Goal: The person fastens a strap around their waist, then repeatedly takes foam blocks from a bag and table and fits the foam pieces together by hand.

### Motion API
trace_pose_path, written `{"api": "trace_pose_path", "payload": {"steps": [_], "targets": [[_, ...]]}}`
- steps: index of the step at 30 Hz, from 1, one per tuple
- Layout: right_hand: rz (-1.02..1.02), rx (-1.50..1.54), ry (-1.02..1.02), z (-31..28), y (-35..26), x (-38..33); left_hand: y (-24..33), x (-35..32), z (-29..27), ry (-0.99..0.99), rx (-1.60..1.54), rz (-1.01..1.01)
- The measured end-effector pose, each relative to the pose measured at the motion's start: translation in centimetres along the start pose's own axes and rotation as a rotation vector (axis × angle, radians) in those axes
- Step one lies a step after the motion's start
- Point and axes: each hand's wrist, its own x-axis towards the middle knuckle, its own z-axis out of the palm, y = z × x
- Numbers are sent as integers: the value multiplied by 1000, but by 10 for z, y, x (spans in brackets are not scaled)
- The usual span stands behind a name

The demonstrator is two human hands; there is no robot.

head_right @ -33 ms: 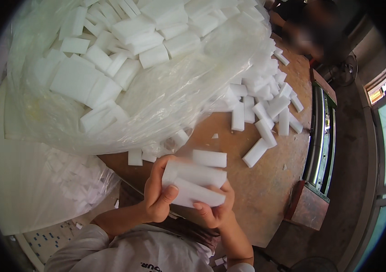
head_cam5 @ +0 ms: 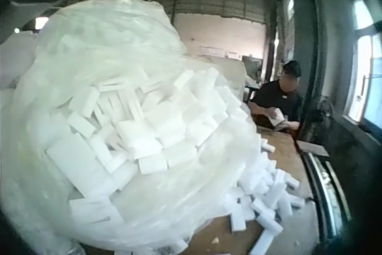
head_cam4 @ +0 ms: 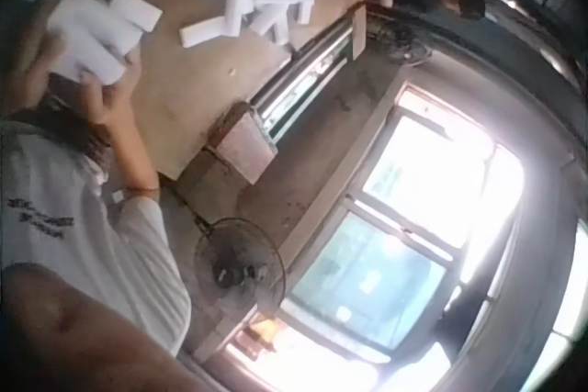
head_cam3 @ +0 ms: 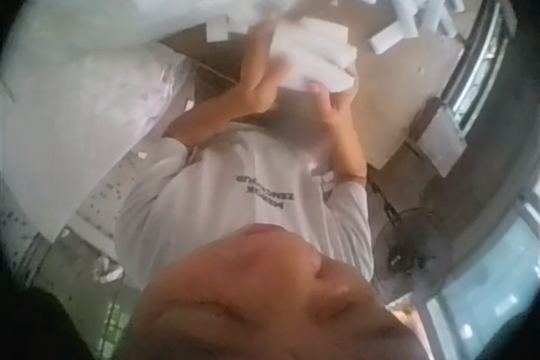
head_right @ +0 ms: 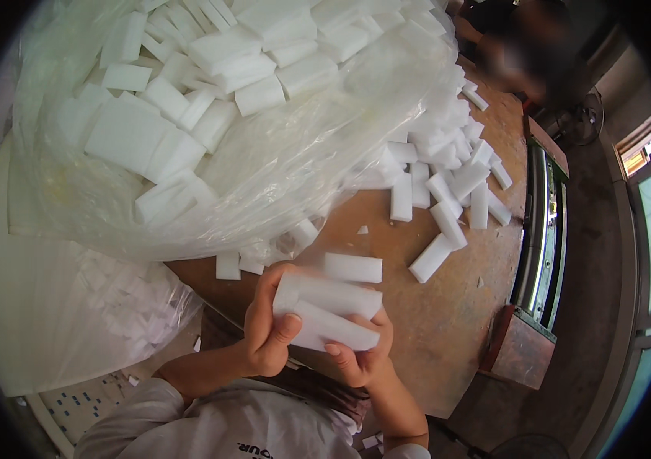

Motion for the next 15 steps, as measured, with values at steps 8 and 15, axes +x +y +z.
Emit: {"api": "trace_pose_path", "payload": {"steps": [8, 15], "targets": [[151, 95, 73, 6, 14, -9, -19, -4, -20, -214, 133, 46], [-13, 128, -374, 12, 11, 8, 17, -74, -74, -33, -368, -553]]}}
